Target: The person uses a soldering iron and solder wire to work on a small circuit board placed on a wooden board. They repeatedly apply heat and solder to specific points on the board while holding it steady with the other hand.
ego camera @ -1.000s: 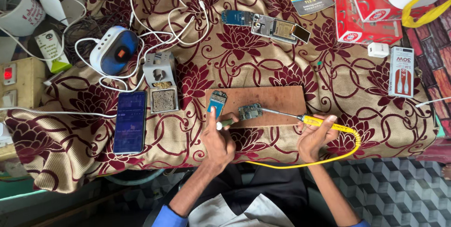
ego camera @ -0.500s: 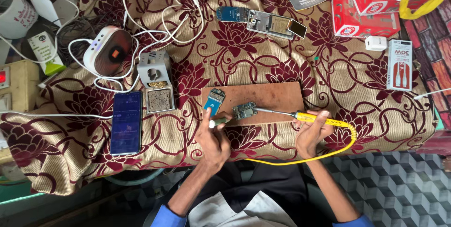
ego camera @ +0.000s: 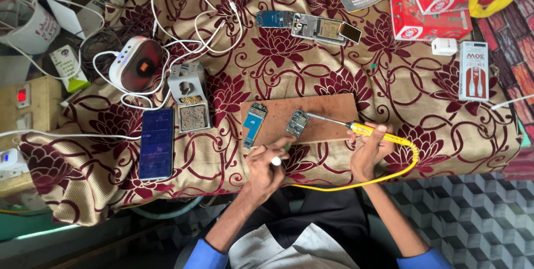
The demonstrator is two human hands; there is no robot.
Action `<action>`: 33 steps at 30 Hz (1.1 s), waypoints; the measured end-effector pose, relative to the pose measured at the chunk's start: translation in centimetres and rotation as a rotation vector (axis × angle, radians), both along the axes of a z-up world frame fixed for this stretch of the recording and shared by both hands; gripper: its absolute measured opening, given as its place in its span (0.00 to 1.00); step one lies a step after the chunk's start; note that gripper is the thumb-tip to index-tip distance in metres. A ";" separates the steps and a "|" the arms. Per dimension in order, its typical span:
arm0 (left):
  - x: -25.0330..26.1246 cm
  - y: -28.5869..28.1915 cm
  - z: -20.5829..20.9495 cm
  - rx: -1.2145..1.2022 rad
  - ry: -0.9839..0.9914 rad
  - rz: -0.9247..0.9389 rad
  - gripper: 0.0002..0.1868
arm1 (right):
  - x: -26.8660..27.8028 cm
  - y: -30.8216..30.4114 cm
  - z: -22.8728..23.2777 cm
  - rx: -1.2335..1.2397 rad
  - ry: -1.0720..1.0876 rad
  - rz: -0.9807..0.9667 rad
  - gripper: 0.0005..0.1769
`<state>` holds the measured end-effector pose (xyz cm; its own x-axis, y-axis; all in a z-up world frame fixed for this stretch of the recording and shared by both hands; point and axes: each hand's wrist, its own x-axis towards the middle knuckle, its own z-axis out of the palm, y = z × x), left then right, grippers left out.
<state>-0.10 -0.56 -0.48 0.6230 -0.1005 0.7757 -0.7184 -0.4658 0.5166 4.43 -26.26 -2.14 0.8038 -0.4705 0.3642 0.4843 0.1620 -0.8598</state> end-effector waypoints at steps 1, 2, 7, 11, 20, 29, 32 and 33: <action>0.2 -0.5 -0.1 -0.084 -0.026 -0.019 0.29 | -0.1 -0.1 -0.1 0.013 0.008 -0.010 0.27; 0.4 -1.0 -0.2 -0.168 -0.053 -0.038 0.27 | -0.1 -0.1 -0.3 0.027 0.017 -0.020 0.27; 0.4 -1.2 0.3 -0.067 0.088 0.299 0.22 | 0.0 0.0 -0.8 0.019 -0.021 -0.037 0.28; -0.4 -1.7 1.6 0.004 0.221 0.318 0.21 | 0.0 0.0 -0.8 0.041 0.029 -0.080 0.30; 1.2 -3.0 5.3 -0.108 0.028 0.187 0.22 | 0.0 0.0 -0.1 0.083 0.022 -0.046 0.32; 2.8 -2.3 5.5 0.214 0.166 0.271 0.25 | -0.1 -0.1 -0.2 0.122 0.027 -0.044 0.32; 1.4 -1.7 5.0 0.235 0.194 0.319 0.26 | 0.2 -0.4 -0.3 0.191 0.040 -0.043 0.31; 1.0 -1.3 4.8 0.219 0.176 0.302 0.25 | 0.2 -0.3 -0.3 0.221 0.046 -0.039 0.31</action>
